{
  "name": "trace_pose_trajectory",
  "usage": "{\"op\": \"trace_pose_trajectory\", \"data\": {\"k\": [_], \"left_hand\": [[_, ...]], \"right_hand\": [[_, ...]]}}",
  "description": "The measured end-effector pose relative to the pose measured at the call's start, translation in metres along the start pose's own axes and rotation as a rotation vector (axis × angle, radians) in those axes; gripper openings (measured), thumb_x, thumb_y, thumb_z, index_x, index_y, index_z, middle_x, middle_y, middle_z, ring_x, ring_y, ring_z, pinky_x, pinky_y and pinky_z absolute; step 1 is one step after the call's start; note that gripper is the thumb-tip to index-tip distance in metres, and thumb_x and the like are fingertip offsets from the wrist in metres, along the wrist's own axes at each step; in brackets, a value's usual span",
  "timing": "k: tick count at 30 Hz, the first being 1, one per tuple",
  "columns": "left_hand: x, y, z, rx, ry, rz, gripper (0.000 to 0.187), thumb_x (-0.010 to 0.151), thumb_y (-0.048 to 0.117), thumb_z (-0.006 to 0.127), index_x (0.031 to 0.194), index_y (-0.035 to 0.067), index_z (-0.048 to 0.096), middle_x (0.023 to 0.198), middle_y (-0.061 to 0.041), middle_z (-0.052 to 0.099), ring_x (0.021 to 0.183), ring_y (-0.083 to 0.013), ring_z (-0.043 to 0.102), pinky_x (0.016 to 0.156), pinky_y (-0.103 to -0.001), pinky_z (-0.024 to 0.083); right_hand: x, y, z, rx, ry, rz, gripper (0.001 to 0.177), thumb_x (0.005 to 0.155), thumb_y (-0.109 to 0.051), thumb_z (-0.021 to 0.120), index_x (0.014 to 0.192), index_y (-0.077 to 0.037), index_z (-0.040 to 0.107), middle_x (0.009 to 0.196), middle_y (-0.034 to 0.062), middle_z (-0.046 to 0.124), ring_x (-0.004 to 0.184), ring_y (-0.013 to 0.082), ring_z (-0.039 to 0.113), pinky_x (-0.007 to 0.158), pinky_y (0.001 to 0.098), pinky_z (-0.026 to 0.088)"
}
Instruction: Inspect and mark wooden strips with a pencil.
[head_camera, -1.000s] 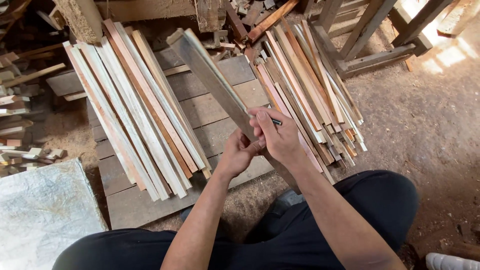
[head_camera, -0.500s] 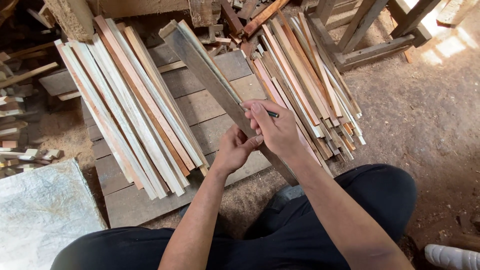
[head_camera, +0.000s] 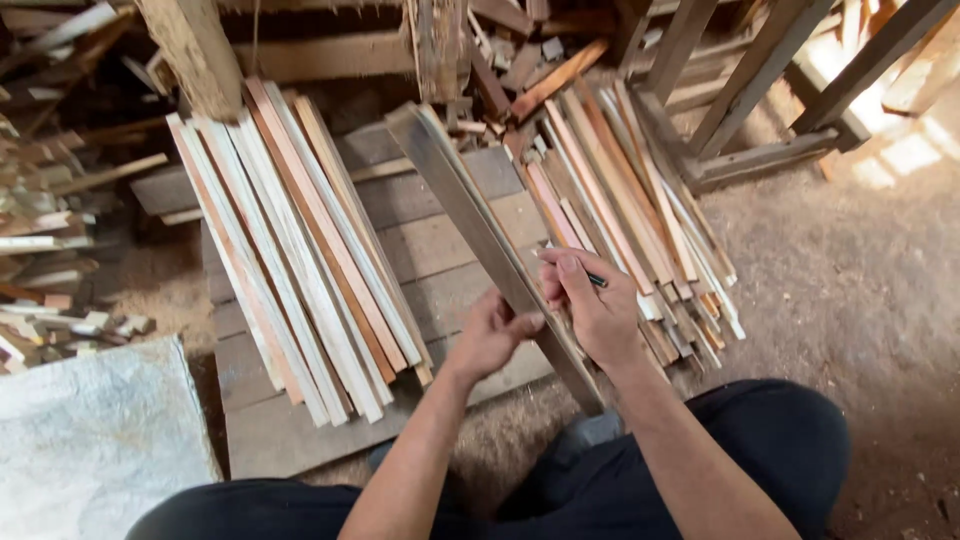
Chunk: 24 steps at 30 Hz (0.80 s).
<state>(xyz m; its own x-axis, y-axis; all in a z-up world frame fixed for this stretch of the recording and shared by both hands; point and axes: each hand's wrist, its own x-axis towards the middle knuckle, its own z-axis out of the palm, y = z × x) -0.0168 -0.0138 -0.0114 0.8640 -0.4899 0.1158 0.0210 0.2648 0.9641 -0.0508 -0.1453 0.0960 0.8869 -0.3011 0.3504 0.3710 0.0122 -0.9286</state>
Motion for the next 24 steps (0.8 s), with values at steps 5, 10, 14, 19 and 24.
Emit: {"op": "trace_pose_trajectory", "data": {"k": [5, 10, 14, 19, 24], "left_hand": [[-0.001, -0.021, 0.008, 0.013, -0.084, -0.017, 0.037, 0.088, 0.000, 0.076, 0.123, -0.005, 0.064, 0.114, -0.023, 0.072, 0.111, -0.0313, 0.068, 0.096, -0.049, 0.056], [-0.011, 0.020, 0.026, 0.090, -0.101, -0.039, 0.031, 0.088, -0.002, 0.075, 0.118, 0.000, 0.064, 0.107, -0.015, 0.072, 0.108, -0.0229, 0.065, 0.097, -0.044, 0.055], [-0.012, 0.056, 0.032, 0.235, -0.124, -0.150, 0.031, 0.084, -0.001, 0.062, 0.114, 0.005, 0.061, 0.103, -0.009, 0.070, 0.096, -0.0204, 0.068, 0.087, -0.035, 0.058], [-0.013, 0.050, 0.029, 0.282, -0.083, -0.209, 0.024, 0.085, 0.001, 0.065, 0.108, 0.006, 0.061, 0.091, -0.005, 0.066, 0.082, -0.0164, 0.063, 0.076, -0.031, 0.054], [-0.011, 0.015, 0.023, 0.020, -0.091, -0.131, 0.028, 0.091, 0.001, 0.074, 0.117, 0.001, 0.064, 0.103, -0.013, 0.073, 0.101, -0.0188, 0.064, 0.091, -0.038, 0.058]], "right_hand": [[0.046, -0.022, 0.030, 0.051, -0.015, -0.235, 0.029, 0.107, -0.012, 0.054, 0.106, 0.011, 0.071, 0.069, 0.0186, 0.064, 0.057, 0.0188, 0.061, 0.053, 0.0292, 0.055], [0.063, -0.034, 0.039, 0.069, -0.006, -0.304, 0.028, 0.107, -0.012, 0.053, 0.111, 0.009, 0.071, 0.078, 0.0185, 0.067, 0.063, 0.0167, 0.062, 0.052, 0.0263, 0.057], [0.068, -0.031, 0.031, 0.094, -0.155, -0.281, 0.028, 0.109, -0.017, 0.053, 0.125, 0.002, 0.064, 0.098, 0.0111, 0.069, 0.075, 0.0101, 0.061, 0.057, 0.0196, 0.051], [0.055, -0.022, 0.026, 0.040, -0.166, -0.212, 0.028, 0.107, -0.018, 0.054, 0.121, 0.003, 0.066, 0.093, 0.0114, 0.069, 0.073, 0.0122, 0.061, 0.058, 0.0217, 0.051], [0.063, -0.018, 0.035, 0.059, -0.008, -0.295, 0.031, 0.108, -0.014, 0.053, 0.102, 0.011, 0.072, 0.066, 0.0188, 0.064, 0.052, 0.0176, 0.058, 0.047, 0.0275, 0.053]]}}
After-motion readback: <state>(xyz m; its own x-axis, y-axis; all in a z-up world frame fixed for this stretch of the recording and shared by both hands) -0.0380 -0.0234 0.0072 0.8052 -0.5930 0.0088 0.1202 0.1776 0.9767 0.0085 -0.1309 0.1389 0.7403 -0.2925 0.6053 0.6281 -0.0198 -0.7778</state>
